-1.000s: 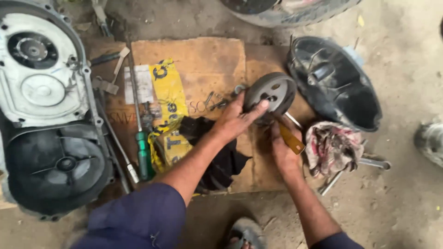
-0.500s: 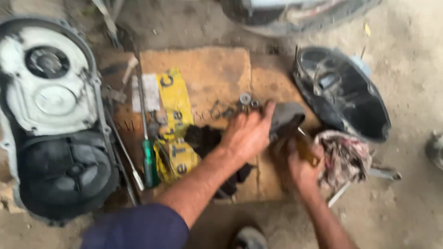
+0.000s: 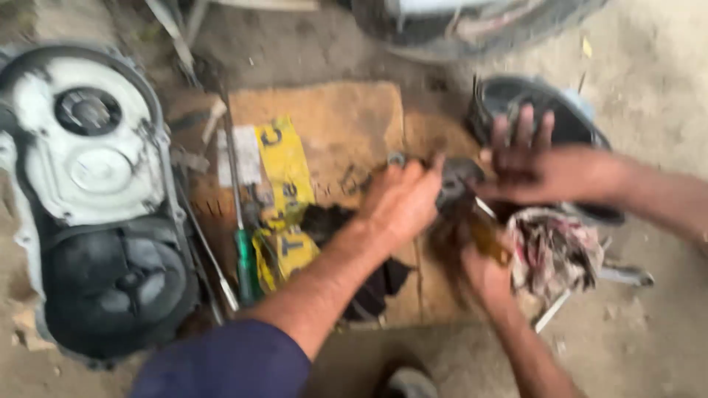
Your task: Repairing and servicing a motorcycle's clutch and variator assembly, including cleaning and reassembling the belt and pulley components.
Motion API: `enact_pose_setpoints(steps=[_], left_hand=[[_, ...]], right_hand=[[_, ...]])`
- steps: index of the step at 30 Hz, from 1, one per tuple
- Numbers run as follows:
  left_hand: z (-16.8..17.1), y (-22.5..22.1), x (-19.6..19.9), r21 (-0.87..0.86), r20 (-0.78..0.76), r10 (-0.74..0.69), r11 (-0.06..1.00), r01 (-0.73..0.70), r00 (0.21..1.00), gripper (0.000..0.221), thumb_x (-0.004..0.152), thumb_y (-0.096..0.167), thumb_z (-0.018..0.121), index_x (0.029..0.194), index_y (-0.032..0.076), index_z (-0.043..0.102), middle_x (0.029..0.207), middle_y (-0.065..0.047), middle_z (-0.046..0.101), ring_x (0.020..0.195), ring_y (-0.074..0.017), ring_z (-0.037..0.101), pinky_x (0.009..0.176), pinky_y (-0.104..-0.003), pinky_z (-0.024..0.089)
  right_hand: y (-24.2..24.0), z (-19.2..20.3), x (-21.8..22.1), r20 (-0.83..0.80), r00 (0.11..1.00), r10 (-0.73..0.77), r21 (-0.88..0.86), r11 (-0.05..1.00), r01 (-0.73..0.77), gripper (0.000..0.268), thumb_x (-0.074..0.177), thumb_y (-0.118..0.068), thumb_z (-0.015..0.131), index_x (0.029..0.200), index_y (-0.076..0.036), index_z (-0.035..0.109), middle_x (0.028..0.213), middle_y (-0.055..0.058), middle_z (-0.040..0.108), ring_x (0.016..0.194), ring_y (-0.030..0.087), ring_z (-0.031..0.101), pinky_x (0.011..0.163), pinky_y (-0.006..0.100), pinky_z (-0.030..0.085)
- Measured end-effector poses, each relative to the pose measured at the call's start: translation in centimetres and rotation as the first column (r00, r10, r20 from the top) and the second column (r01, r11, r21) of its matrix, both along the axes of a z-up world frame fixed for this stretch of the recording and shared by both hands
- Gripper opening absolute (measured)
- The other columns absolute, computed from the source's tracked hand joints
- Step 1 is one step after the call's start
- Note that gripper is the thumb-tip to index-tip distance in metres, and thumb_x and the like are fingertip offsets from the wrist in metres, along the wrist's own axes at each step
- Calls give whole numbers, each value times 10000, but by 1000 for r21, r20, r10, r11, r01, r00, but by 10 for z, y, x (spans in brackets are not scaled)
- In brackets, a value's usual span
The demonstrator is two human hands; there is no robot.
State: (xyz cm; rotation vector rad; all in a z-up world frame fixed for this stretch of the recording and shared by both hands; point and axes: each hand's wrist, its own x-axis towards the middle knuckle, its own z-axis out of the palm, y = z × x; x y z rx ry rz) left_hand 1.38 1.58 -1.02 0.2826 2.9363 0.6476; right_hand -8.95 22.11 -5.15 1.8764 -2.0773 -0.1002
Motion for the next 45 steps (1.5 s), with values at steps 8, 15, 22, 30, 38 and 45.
enact_pose_setpoints(steps=[8,15,22,30,38,45], left_hand=[[-1,-21,10,-94,-190,23,995,-41,982,540,794,74,604,1329,8,571,917,-222,729,807,-405,730,723,-530,577],[12,-17,27,176,-166,178,973,-148,970,786,661,160,754,1395,64,490,913,-273,703,836,-463,700,729,-548,572],[-7,-35,23,240,-217,156,965,-103,964,836,698,64,703,1485,148,435,1040,-247,714,931,-460,692,796,-523,570],[-3,6,-36,-193,-163,-231,961,199,959,573,846,90,641,1395,73,480,997,-230,725,924,-402,723,795,-537,583],[-56,17,28,325,-416,292,932,-159,861,624,875,246,715,1420,66,472,1086,-314,693,942,-522,672,804,-581,548],[-44,-7,23,202,-73,415,897,-394,907,666,798,213,727,1420,143,500,1066,-256,703,972,-463,686,869,-558,546]], right_hand=[[-29,105,-6,-842,-21,539,540,842,-22,682,990,-155,354,1603,-15,89,1117,272,701,861,329,748,637,358,671],[-34,106,3,-598,-18,801,771,582,258,752,1055,-248,374,1627,83,16,1033,317,712,905,378,746,631,361,659],[12,89,3,-854,183,486,507,857,91,635,1044,-365,340,1532,32,251,1177,278,706,909,329,759,656,372,628],[23,-126,34,-99,945,-313,-521,825,219,386,1012,-309,520,1275,-26,511,1069,177,694,922,242,671,754,333,548],[-28,-57,139,888,282,-363,-190,270,944,376,986,-169,585,1311,-5,680,1136,145,732,972,219,710,836,372,544],[-4,-103,147,885,465,-32,-414,403,816,318,1026,-129,527,1289,-32,676,1089,82,755,907,193,723,768,315,572]])
